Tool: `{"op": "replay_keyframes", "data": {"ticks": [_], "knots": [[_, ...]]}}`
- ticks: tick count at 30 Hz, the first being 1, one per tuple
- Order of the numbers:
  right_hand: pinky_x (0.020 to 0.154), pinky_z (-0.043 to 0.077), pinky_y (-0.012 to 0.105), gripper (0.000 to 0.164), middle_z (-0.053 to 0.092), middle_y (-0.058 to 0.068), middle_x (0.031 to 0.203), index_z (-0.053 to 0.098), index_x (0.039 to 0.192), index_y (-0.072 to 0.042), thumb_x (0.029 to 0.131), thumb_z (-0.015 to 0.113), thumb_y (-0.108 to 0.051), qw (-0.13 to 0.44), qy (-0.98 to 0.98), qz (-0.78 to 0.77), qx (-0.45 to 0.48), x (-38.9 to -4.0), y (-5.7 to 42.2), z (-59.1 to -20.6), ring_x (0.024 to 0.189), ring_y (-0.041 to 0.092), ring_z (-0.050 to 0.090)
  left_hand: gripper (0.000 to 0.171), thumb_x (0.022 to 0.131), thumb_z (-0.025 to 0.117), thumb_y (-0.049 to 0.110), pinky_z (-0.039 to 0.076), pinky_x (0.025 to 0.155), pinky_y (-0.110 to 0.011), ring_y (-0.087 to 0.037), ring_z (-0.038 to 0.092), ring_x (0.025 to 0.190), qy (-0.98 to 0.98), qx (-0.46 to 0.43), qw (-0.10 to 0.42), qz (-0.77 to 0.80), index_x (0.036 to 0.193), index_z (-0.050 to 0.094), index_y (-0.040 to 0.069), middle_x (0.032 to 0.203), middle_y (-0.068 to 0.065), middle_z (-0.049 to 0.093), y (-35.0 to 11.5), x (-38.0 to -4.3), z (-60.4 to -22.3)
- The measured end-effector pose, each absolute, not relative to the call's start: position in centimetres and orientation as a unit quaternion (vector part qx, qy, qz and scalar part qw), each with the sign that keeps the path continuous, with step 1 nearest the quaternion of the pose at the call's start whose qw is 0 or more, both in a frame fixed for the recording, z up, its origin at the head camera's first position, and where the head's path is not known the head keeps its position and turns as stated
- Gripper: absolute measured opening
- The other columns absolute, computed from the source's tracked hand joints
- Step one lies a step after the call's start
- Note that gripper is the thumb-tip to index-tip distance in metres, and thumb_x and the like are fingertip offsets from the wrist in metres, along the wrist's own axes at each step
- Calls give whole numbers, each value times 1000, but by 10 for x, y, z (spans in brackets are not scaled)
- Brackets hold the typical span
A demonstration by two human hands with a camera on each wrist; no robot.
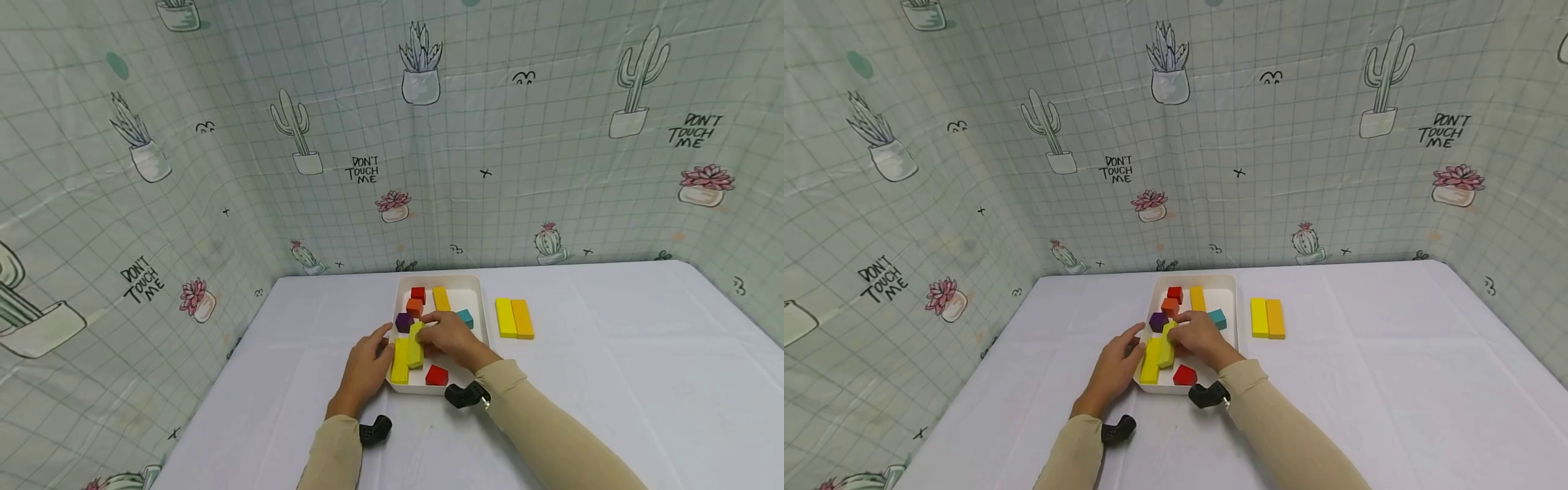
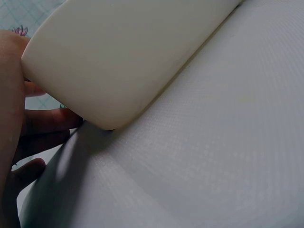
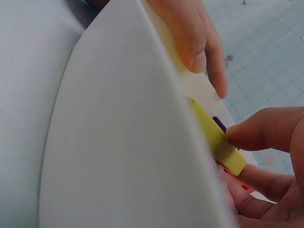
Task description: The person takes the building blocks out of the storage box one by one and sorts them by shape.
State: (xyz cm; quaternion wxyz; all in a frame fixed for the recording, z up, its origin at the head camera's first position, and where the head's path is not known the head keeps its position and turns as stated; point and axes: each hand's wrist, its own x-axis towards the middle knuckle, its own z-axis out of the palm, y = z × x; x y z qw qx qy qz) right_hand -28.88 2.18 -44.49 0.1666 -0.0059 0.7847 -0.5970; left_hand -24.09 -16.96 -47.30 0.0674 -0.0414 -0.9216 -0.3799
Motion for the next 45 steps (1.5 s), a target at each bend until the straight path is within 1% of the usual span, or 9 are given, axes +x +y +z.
{"op": "replay_keyframes", "data": {"ticks": [5,8,14,21,27,34,39,45], "knots": [[78,58,31,50,66,14,105,56,137,0,90,69,-11,174,781,-599,-10,-288,23,-443,79,23,65,46,102,54,27,47,100,-48,-24,59,107,-922,-39,66,-379,148,52,22,118,-6,66,-169,-241,-474],[78,57,31,49,66,14,107,57,135,-1,89,68,-12,171,778,-604,-11,-289,25,-442,83,24,64,47,101,55,28,47,100,-47,-23,59,106,-922,-32,64,-380,147,52,23,118,-5,66,-168,-241,-474],[77,58,33,45,65,16,114,58,133,-2,89,67,-11,167,757,-632,-8,-290,28,-434,88,26,66,47,101,54,26,48,98,-47,-22,58,103,-923,-36,68,-378,147,53,21,116,-5,66,-168,-241,-474],[74,59,35,46,65,18,111,57,136,0,93,63,-12,179,732,-657,-22,-287,37,-427,88,27,66,46,101,54,26,48,98,-47,-23,58,103,-923,-38,71,-377,147,53,20,115,-5,67,-167,-241,-474],[75,59,35,45,62,18,111,55,140,-6,96,60,-14,176,719,-672,-15,-287,48,-427,92,28,64,47,101,54,26,48,99,-47,-23,58,103,-924,-28,71,-376,147,53,20,116,-6,66,-166,-241,-473],[78,59,35,47,59,19,118,54,143,-9,97,60,-14,159,697,-699,-3,-285,63,-426,96,30,62,46,101,54,26,48,98,-47,-22,58,100,-923,-34,77,-375,147,53,20,114,-5,67,-166,-241,-473],[80,58,35,49,58,19,124,53,146,-11,98,60,-14,146,693,-706,11,-282,71,-420,100,30,62,47,101,54,26,48,99,-48,-23,59,102,-923,-31,73,-377,147,52,20,116,-6,66,-164,-241,-473],[83,57,36,50,56,19,133,50,148,-10,99,59,-14,134,684,-717,13,-278,79,-416,102,30,63,46,102,54,26,46,101,-48,-24,58,104,-923,-25,71,-376,148,52,20,118,-7,66,-164,-240,-475]]}}
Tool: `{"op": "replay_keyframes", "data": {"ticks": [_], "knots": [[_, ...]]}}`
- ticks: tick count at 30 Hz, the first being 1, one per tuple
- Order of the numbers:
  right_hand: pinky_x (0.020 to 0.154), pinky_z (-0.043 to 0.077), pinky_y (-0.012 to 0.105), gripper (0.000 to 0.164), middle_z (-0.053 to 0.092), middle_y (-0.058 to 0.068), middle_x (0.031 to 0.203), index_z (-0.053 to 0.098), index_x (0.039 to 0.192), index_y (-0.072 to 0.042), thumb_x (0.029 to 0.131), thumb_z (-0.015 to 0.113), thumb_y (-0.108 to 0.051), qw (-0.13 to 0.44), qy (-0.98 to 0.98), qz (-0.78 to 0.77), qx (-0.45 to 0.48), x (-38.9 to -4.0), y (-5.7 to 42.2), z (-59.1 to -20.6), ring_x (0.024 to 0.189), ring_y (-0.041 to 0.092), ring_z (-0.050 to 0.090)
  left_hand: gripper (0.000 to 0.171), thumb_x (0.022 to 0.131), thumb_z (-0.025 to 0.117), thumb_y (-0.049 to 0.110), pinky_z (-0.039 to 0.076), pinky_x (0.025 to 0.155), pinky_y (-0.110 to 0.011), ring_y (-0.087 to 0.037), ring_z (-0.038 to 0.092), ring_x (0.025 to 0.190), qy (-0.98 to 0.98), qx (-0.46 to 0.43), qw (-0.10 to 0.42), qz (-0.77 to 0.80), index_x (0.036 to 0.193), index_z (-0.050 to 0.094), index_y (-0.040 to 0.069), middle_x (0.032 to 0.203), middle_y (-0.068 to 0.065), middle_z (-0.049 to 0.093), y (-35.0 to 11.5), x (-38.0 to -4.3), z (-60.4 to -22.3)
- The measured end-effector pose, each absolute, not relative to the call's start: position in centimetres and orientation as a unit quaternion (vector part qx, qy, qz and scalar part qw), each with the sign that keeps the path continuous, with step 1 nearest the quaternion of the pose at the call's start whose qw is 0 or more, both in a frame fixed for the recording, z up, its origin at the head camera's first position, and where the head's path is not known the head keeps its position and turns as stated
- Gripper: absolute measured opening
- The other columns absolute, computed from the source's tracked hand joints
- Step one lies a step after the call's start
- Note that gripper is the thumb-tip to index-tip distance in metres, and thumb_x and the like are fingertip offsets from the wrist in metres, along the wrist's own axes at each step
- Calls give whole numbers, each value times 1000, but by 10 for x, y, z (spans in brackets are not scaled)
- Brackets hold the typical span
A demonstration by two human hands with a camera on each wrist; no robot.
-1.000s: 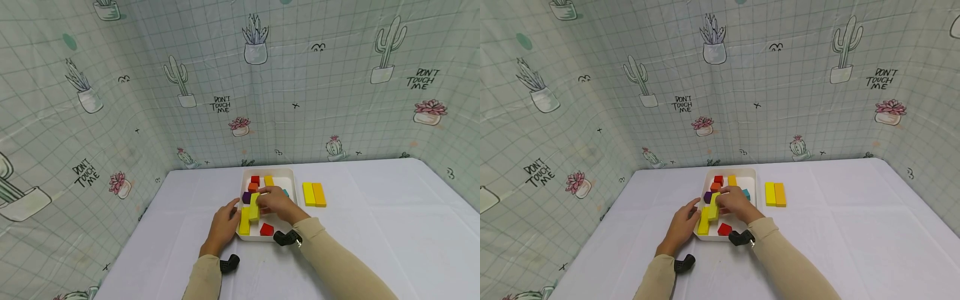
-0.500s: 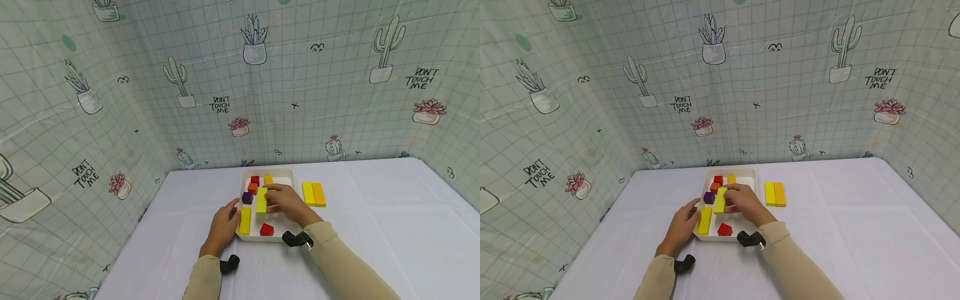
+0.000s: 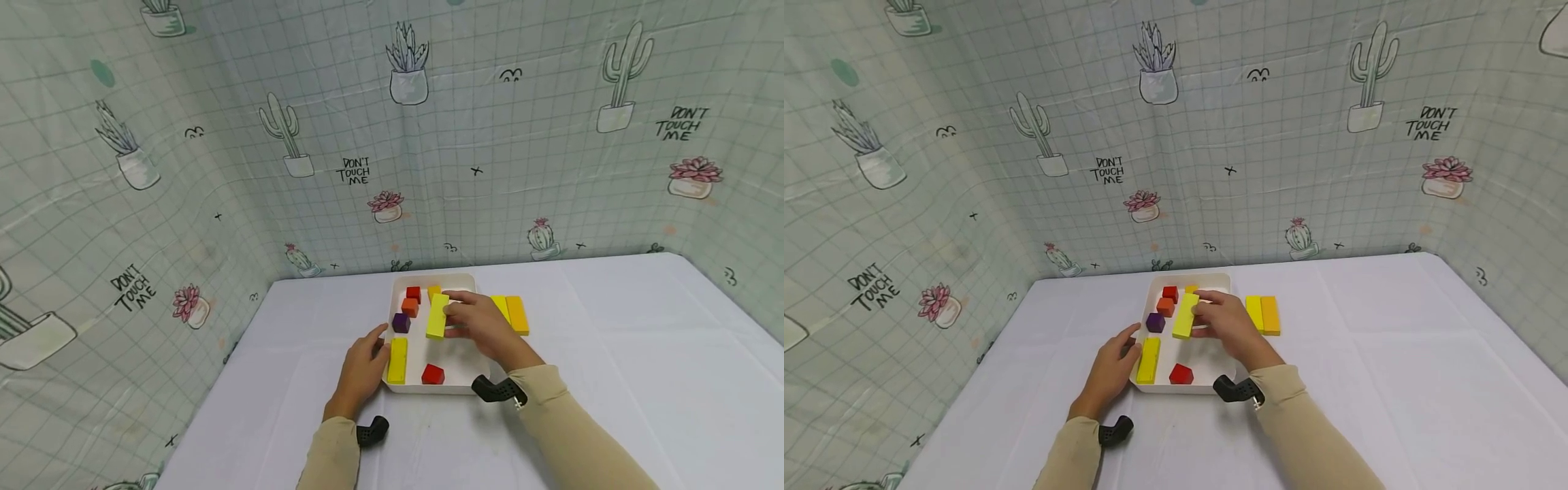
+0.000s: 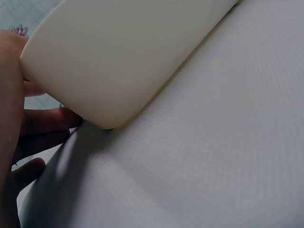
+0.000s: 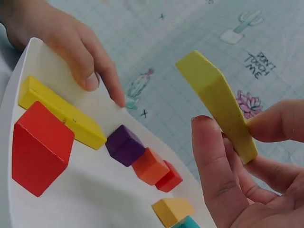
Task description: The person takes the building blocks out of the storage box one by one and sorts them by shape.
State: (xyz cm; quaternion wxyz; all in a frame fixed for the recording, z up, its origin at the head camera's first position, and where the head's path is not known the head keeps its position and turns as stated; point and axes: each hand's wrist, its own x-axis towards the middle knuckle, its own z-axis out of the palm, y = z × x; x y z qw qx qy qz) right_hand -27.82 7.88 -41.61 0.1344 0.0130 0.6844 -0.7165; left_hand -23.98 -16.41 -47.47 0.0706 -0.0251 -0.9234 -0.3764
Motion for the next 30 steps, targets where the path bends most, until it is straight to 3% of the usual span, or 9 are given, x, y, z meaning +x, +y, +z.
{"op": "replay_keyframes", "data": {"ticks": [11,21,30], "knots": [[90,55,36,53,44,17,148,46,150,-9,99,56,-15,108,681,-724,21,-279,101,-419,120,36,55,46,102,55,25,45,102,-50,-25,58,106,-921,-20,68,-382,147,52,20,120,-7,65,-164,-236,-473],[89,55,33,56,44,20,147,40,152,-8,99,57,-16,100,679,-726,44,-279,126,-416,118,33,58,46,101,54,24,46,101,-49,-24,58,105,-922,-26,73,-379,147,53,19,117,-7,65,-165,-236,-471],[90,54,31,56,37,18,154,41,153,-7,99,55,-15,101,687,-719,34,-280,147,-414,127,35,52,46,101,54,24,46,100,-49,-24,58,104,-921,-33,78,-379,147,53,18,116,-6,66,-165,-237,-471]]}}
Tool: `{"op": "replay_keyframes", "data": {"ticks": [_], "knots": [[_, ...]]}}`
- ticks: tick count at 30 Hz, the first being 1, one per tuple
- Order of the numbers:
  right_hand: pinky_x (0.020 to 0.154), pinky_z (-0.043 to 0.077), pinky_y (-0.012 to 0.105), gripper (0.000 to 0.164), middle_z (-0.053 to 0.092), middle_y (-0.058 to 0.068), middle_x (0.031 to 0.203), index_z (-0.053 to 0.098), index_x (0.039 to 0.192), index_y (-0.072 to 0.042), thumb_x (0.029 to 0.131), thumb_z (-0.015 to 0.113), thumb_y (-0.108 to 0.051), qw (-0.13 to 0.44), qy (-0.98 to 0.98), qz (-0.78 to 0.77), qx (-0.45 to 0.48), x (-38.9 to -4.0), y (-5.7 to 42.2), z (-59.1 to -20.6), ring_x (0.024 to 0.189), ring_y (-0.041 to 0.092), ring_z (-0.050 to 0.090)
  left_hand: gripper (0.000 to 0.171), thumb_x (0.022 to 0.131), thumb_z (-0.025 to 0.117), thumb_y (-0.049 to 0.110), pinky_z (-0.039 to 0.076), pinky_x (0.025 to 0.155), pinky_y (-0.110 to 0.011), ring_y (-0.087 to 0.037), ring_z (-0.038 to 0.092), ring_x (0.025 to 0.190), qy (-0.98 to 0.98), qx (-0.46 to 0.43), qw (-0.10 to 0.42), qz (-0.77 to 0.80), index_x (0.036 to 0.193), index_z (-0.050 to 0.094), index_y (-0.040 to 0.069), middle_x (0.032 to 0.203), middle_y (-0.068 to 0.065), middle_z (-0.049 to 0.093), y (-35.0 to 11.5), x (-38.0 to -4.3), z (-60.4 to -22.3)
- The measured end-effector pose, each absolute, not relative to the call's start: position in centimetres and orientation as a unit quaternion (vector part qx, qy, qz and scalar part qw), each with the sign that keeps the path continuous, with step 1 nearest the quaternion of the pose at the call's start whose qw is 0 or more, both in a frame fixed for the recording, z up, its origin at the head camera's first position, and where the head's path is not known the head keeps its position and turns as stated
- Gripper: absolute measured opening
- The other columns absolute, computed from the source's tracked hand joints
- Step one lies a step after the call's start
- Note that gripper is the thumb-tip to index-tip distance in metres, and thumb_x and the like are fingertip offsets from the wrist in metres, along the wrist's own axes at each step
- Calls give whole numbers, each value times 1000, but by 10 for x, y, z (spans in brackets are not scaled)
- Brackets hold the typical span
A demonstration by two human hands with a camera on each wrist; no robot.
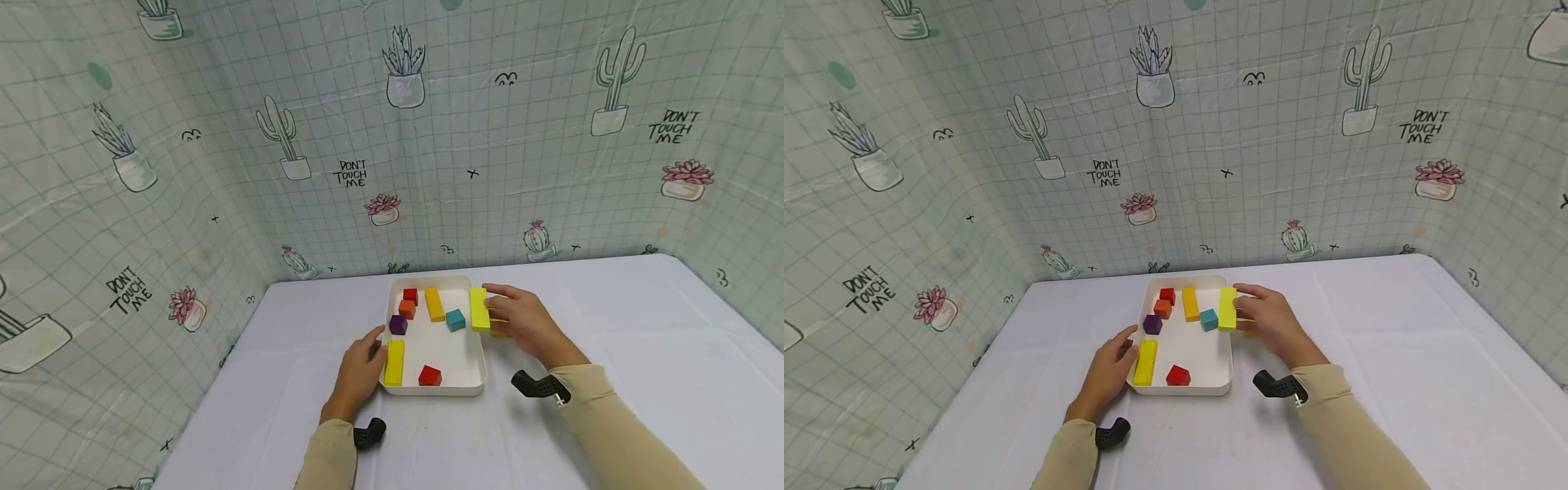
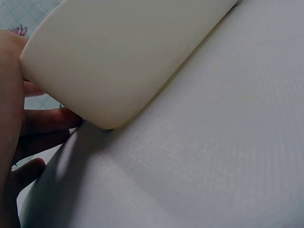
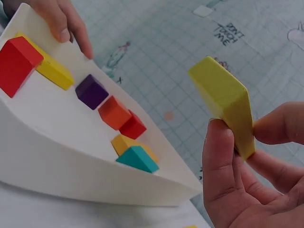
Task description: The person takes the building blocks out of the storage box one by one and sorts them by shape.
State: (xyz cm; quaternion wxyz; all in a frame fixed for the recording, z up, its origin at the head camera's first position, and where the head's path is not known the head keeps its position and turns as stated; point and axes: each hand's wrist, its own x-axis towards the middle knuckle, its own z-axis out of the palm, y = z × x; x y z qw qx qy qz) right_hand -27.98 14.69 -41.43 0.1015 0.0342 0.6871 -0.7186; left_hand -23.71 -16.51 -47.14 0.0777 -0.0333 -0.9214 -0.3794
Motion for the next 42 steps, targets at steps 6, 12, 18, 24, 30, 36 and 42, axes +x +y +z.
{"op": "replay_keyframes", "data": {"ticks": [6,12,18,24,30,36,42], "knots": [[87,54,27,58,32,18,157,37,155,-6,100,53,-14,115,670,-732,38,-280,162,-417,130,33,47,46,101,54,25,45,101,-50,-25,58,105,-921,-30,72,-381,147,53,19,117,-7,66,-165,-237,-471],[87,52,25,63,27,20,160,32,157,-7,98,54,-12,116,675,-729,25,-280,175,-418,132,35,41,46,101,54,25,46,101,-49,-24,57,104,-923,-29,74,-377,147,53,20,117,-6,66,-166,-238,-472],[86,52,23,64,25,20,161,29,159,-9,99,53,-12,113,679,-725,23,-279,187,-417,134,36,38,46,101,54,24,46,101,-49,-24,58,104,-923,-30,79,-375,147,53,19,116,-6,66,-167,-238,-473],[84,51,20,63,19,18,163,28,159,-9,100,53,-12,96,676,-730,35,-281,199,-420,138,36,35,46,101,54,25,46,101,-49,-24,58,105,-922,-29,76,-378,147,53,20,118,-7,66,-165,-238,-473],[83,52,20,63,19,19,163,29,158,-8,100,54,-14,89,695,-712,51,-282,209,-421,137,37,36,47,101,54,26,45,102,-49,-25,58,106,-922,-24,71,-380,148,52,20,119,-7,65,-165,-237,-473],[85,53,22,64,18,20,163,28,159,-9,101,54,-15,87,700,-705,72,-284,218,-425,136,37,37,47,101,53,26,45,102,-50,-25,58,107,-923,-28,73,-378,148,52,20,119,-7,66,-165,-237,-473],[83,53,20,65,16,20,164,26,159,-8,102,54,-16,96,699,-704,82,-287,226,-433,132,34,40,46,101,54,25,45,103,-50,-26,58,108,-921,-30,72,-382,147,52,20,118,-7,66,-165,-237,-472]]}}
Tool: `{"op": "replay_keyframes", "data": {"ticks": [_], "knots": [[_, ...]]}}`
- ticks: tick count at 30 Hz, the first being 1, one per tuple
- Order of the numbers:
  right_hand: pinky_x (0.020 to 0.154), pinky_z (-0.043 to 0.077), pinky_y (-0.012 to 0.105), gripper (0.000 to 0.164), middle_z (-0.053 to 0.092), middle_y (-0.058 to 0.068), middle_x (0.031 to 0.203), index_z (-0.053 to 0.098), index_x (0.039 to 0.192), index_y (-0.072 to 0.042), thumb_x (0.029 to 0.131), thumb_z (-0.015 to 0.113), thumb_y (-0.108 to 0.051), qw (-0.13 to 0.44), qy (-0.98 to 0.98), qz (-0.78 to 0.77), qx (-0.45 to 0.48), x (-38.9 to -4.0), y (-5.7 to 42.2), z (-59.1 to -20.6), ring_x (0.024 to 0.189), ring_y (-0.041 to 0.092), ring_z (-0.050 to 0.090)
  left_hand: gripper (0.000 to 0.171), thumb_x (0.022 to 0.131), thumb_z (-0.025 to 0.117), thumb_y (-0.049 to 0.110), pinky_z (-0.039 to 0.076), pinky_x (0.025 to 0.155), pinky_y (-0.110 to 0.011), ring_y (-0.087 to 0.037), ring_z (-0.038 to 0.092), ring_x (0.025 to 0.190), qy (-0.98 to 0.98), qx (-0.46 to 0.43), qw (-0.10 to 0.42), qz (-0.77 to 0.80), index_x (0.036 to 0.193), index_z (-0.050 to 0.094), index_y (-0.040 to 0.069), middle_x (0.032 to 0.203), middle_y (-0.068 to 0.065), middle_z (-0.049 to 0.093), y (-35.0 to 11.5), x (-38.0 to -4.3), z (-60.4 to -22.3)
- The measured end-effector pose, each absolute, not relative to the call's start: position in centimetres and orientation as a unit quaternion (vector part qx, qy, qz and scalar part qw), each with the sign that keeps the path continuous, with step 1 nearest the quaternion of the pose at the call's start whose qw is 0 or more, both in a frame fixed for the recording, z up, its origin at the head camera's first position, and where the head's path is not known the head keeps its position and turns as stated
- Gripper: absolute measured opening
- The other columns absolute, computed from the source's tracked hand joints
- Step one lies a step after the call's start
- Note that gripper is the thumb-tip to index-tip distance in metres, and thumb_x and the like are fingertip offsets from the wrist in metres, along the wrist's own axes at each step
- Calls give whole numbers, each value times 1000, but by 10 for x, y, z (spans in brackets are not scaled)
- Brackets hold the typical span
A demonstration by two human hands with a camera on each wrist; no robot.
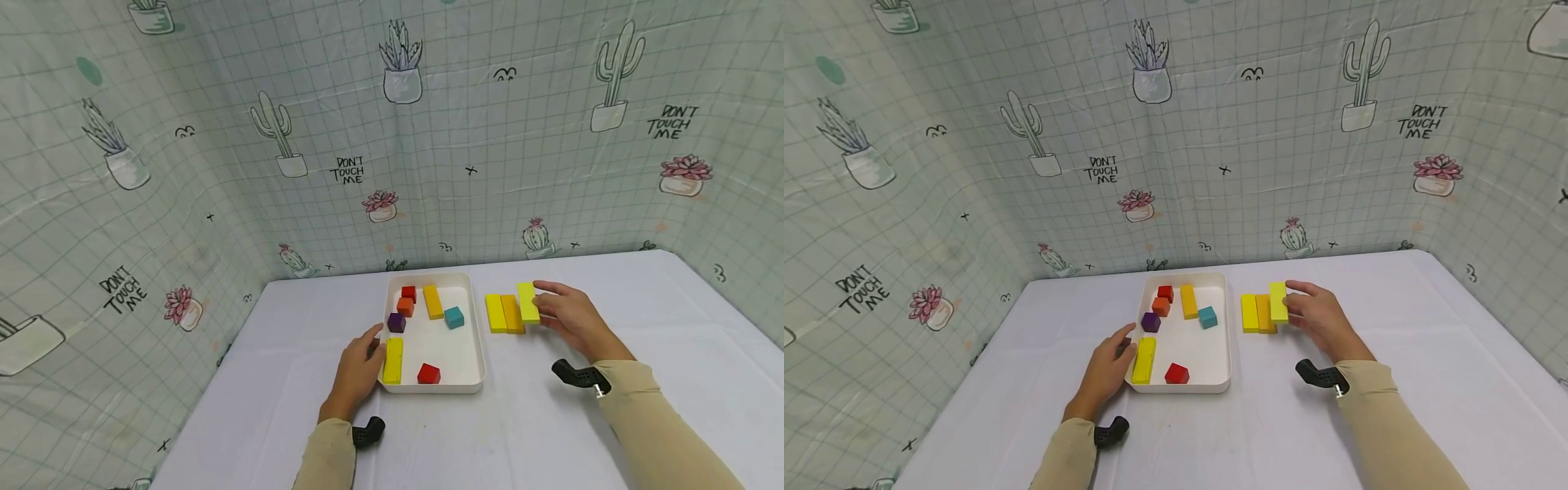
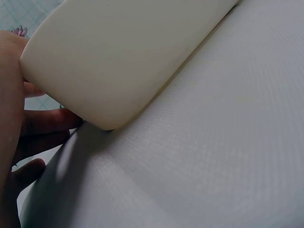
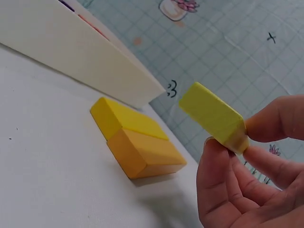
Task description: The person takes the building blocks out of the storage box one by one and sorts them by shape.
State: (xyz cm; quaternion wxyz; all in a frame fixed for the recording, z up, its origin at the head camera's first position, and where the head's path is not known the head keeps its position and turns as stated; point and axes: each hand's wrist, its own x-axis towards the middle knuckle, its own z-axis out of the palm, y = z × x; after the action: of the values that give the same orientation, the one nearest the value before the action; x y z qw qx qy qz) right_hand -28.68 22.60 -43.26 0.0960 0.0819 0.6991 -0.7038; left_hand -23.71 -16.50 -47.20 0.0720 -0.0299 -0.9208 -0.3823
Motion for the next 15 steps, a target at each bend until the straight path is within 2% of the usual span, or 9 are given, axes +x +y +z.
{"op": "replay_keyframes", "data": {"ticks": [3,6,9,12,15], "knots": [[85,52,22,65,15,20,164,26,159,-9,102,54,-18,99,705,-697,88,-290,229,-435,132,32,39,46,101,54,25,45,102,-50,-25,58,107,-920,-28,73,-383,147,53,20,118,-7,66,-165,-238,-471],[98,49,31,64,14,20,164,26,160,-10,102,54,-19,102,713,-686,96,-293,231,-437,135,34,37,46,101,54,25,45,101,-50,-25,58,105,-920,-27,76,-385,147,53,20,117,-7,66,-165,-239,-471],[108,41,43,64,15,22,163,25,159,-8,103,52,-18,107,726,-671,106,-295,236,-439,137,37,36,46,101,53,25,45,101,-50,-24,58,105,-919,-29,75,-385,147,53,20,117,-7,66,-164,-239,-471],[107,41,46,64,17,26,162,25,159,-6,103,52,-19,112,741,-654,105,-296,240,-442,135,37,39,46,101,54,24,45,101,-50,-25,58,105,-920,-29,72,-384,147,53,18,116,-7,66,-162,-238,-471],[99,49,38,64,24,27,159,26,158,-4,103,53,-19,111,754,-640,93,-299,243,-445,126,33,47,46,101,54,24,45,102,-50,-25,58,106,-921,-25,73,-382,147,53,19,117,-7,66,-161,-238,-469]]}}
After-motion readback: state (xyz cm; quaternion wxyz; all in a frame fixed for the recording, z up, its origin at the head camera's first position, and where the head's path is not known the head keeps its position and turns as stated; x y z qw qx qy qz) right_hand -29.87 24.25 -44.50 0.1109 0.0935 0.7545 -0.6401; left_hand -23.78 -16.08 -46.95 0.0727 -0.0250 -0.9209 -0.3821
